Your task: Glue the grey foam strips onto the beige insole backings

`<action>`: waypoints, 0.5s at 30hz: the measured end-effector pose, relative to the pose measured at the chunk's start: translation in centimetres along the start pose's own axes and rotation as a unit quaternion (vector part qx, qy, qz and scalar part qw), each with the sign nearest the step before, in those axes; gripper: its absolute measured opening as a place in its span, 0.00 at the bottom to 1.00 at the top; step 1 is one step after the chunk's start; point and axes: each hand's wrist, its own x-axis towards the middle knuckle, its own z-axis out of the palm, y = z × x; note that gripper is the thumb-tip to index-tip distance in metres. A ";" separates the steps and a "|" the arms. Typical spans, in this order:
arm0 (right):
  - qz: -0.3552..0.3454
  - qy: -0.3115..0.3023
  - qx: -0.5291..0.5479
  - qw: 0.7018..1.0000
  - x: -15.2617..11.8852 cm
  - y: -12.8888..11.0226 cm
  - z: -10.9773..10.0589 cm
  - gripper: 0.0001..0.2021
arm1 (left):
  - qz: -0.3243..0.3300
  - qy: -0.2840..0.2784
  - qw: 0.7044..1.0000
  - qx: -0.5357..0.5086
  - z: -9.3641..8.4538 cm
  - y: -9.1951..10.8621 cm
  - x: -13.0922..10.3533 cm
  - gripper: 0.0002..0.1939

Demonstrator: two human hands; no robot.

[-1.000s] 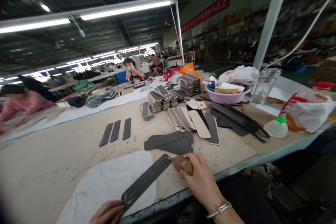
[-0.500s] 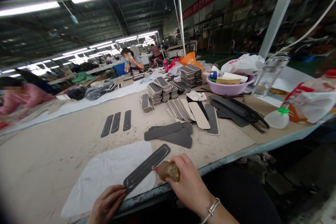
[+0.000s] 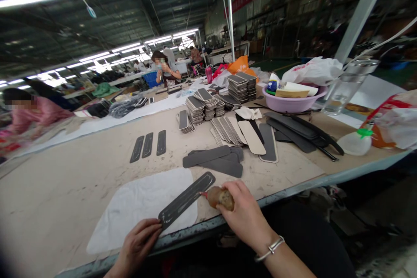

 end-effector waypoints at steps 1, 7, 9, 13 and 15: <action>0.006 0.019 -0.020 1.000 0.2 0.7 -0.5 0.18 | 0.000 0.001 1.000 -0.001 0.0 0.0 0.0 0.09; 0.027 0.081 -0.034 0.996 1.2 2.0 -1.0 0.17 | 0.004 0.009 1.000 0.002 0.1 -0.3 0.0 0.09; 0.025 0.068 -0.023 0.997 1.1 1.3 -0.5 0.16 | 0.003 0.003 1.000 -0.001 0.1 -0.2 0.1 0.08; 0.010 0.015 0.039 0.999 0.7 -0.4 0.2 0.17 | -0.009 -0.007 1.000 -0.014 0.0 0.1 0.5 0.08; 0.016 -0.001 0.076 0.997 0.6 -0.9 0.3 0.17 | -0.016 -0.010 1.000 -0.020 0.0 0.3 0.7 0.08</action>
